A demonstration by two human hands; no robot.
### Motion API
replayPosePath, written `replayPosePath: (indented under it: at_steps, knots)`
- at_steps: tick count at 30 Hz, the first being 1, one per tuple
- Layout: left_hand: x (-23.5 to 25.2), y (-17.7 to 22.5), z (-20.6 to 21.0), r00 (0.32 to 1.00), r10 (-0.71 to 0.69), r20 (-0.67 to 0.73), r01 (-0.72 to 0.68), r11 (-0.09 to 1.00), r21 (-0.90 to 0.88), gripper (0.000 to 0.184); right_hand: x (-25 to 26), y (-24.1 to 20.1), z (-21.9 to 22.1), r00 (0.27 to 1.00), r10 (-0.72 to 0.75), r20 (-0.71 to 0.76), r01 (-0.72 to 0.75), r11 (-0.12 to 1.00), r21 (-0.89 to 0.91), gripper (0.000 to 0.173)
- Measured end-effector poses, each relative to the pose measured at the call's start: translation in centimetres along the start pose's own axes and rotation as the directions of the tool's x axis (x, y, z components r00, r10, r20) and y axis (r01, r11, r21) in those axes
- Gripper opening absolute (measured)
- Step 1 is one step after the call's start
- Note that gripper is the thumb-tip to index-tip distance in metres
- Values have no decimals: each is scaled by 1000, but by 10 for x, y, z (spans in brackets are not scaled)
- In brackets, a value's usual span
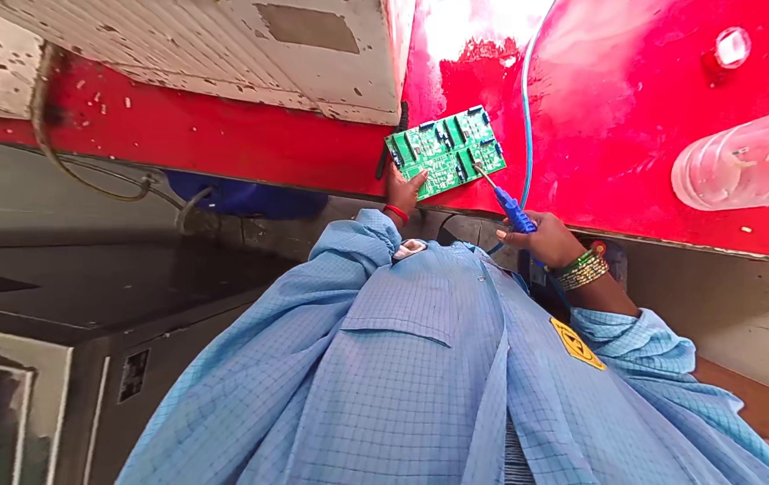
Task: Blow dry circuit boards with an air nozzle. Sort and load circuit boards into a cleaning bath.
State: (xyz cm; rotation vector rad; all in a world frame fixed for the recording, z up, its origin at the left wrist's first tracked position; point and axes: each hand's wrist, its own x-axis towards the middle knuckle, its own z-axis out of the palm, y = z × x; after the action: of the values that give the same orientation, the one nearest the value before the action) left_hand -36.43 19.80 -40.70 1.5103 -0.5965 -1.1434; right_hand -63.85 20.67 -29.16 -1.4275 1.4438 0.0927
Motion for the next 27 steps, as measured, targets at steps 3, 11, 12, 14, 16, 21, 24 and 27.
replayPosePath:
  at_steps: [3, 11, 12, 14, 16, 21, 24, 27]
  knots:
    - [1, -2, 0, 1000, -1, -3, 1, 1000, 2, 82, -8, 13, 1, 1000, 27, -7, -27, 999, 24, 43]
    - [0, -2, 0, 1000, 11, 2, -11, 1000, 21, 80, -13, 20, -5, 999, 37, -9, -37, 999, 30, 36]
    - [0, -2, 0, 1000, 12, -2, -11, 1000, 23, 79, -9, 19, -7, 999, 31, -12, -31, 999, 36, 37]
    - [0, -1, 0, 1000, 6, -3, -6, 1000, 23, 80, -1, 16, -9, 999, 21, -33, -19, 999, 45, 37]
    - [-1, -1, 1, 1000, 1, -2, -1, 1000, 11, 80, 8, 10, -11, 997, 23, -67, -18, 998, 66, 35]
    - [-1, 0, 2, 1000, 2, -7, -2, 1000, 2, 77, 39, 6, -23, 991, 72, -115, -58, 992, 116, 40]
    - [-2, 1, 2, 1000, 0, -2, 0, 1000, -4, 76, 46, 3, -26, 988, 87, -130, -71, 990, 118, 38]
    - [-3, 3, 2, 1000, -7, -1, 7, 1000, -16, 79, 44, -4, -22, 991, 83, -105, -71, 991, 112, 40]
